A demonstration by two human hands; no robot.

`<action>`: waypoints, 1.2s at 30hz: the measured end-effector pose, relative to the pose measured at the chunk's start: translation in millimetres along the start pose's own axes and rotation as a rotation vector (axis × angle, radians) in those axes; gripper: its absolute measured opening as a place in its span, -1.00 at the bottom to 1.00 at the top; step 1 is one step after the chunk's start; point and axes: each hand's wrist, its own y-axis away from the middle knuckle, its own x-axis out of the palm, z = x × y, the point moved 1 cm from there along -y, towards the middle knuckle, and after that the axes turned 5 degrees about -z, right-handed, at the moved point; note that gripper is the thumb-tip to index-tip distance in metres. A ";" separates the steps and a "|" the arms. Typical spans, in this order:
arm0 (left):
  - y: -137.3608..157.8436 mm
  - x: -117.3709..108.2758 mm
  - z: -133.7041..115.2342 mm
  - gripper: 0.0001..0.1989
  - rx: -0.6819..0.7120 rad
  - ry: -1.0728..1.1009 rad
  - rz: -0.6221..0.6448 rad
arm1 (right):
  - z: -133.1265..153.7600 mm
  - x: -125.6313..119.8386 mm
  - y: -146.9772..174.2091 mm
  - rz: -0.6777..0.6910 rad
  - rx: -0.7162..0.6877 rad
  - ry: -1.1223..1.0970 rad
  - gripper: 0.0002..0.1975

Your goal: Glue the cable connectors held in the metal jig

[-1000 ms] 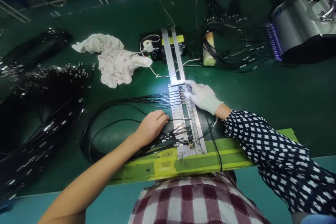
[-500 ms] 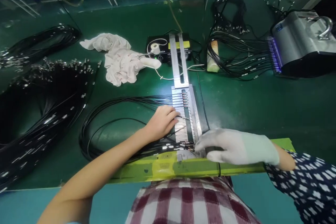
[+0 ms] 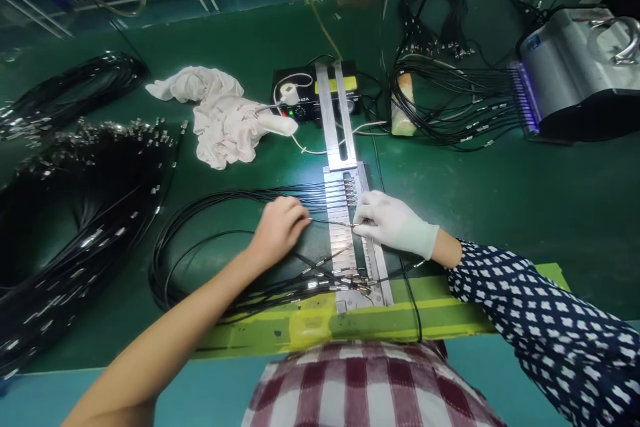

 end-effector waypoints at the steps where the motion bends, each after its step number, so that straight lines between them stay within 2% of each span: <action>1: 6.5 -5.3 10.3 -0.81 0.004 -0.084 -0.043 | -0.4 -1.4 0.0 0.002 0.000 -0.011 -0.90; 4: 17.8 -10.2 21.3 -0.83 0.016 -0.210 -0.112 | -4.2 -7.9 -2.7 0.032 -0.013 -0.066 -0.91; 7: 13.2 3.4 3.8 -0.83 0.093 -0.158 -0.055 | -16.9 -16.3 -6.6 0.040 0.030 -0.259 -0.63; 9: 4.6 15.3 -10.3 -0.84 0.166 -0.073 -0.011 | -29.7 -19.9 -7.1 -0.048 0.111 -0.371 -0.50; 12: -7.2 24.9 -17.8 -0.82 0.213 0.029 0.000 | -46.5 -17.6 -3.2 -0.240 0.234 -0.421 -0.61; 15: -13.6 22.2 -11.8 -0.76 0.218 0.091 -0.033 | -53.1 -9.5 1.4 -0.337 0.278 -0.424 -0.73; 21: -19.5 9.8 -4.9 -0.62 0.240 0.139 0.020 | -53.2 -4.1 1.2 -0.338 0.244 -0.437 -0.73; 30: -25.9 12.4 -8.6 -0.64 0.244 0.171 0.053 | -53.8 -4.8 0.5 -0.325 0.254 -0.449 -0.76; 33: -21.9 14.7 -9.4 -0.67 0.255 0.165 0.011 | -53.7 -4.4 1.0 -0.323 0.251 -0.448 -0.77; 36: -11.9 16.4 -12.8 -0.67 0.248 0.016 -0.081 | -53.3 -4.3 0.5 -0.324 0.238 -0.446 -0.77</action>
